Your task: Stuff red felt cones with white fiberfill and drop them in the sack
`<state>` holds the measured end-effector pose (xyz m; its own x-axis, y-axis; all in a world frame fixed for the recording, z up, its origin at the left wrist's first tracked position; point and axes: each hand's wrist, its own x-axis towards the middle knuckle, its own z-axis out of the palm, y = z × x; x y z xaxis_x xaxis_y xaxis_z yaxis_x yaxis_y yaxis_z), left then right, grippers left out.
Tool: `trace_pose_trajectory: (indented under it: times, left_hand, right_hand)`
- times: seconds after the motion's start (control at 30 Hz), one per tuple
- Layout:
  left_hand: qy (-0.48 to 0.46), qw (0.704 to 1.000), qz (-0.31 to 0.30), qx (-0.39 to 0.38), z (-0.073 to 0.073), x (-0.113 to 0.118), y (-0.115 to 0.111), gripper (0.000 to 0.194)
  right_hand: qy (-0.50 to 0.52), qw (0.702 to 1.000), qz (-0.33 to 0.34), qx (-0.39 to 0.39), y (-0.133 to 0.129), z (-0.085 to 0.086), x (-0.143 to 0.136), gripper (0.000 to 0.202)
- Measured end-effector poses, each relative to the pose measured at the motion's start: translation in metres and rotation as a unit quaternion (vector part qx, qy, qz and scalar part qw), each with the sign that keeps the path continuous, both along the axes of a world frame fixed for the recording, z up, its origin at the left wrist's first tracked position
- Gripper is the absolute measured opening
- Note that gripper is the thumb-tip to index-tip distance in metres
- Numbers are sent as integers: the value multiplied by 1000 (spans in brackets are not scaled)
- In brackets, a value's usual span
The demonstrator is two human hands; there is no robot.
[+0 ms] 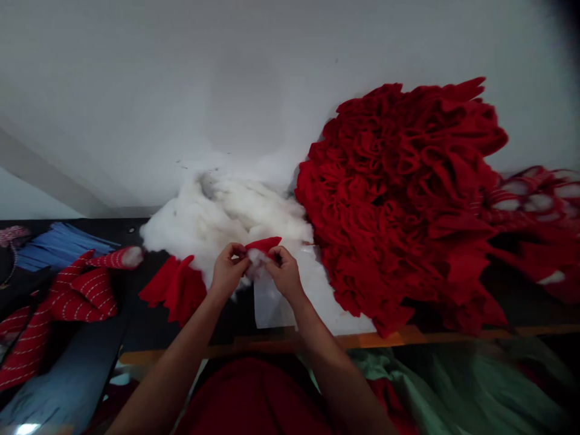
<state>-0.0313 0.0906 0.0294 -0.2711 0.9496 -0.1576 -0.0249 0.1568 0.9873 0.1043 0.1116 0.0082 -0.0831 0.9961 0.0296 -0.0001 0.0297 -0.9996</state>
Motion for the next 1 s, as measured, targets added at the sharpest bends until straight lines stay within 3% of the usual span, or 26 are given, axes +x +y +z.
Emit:
trace_pose_trajectory:
  times: [0.1, 0.2, 0.37, 0.43, 0.6, 0.73, 0.87, 1.0]
  left_hand:
    - [32, 999, -16, 5, 0, -8, 7, 31]
    - [108, 992, -71, 10, 4, -21, 12, 17]
    - [300, 951, 59, 44, 6, -39, 11, 9]
    - [332, 940, 55, 55, 6, -45, 8, 6]
    - [343, 932, -4, 119, 7, -53, 1, 15]
    - [360, 928, -36, 93, 7, -57, 1, 5]
    - [337, 936, 19, 99, 6, -64, -2, 6]
    - [233, 967, 24, 99, 12, -72, -11, 7]
  right_hand:
    - [24, 999, 36, -12, -3, 3, -6, 10]
    - [34, 998, 47, -17, -5, 6, -12, 12]
    - [27, 998, -57, -20, -7, 10, -30, 12]
    - [35, 995, -87, -19, -9, 10, -38, 12]
    - [22, 998, -58, -8, -18, 13, -52, 13]
    - [-4, 1000, -14, -4, -27, 14, -62, 13]
    - [8, 993, -119, 18, -31, 11, -65, 12]
    - [16, 983, -182, 13, -34, 9, -71, 13]
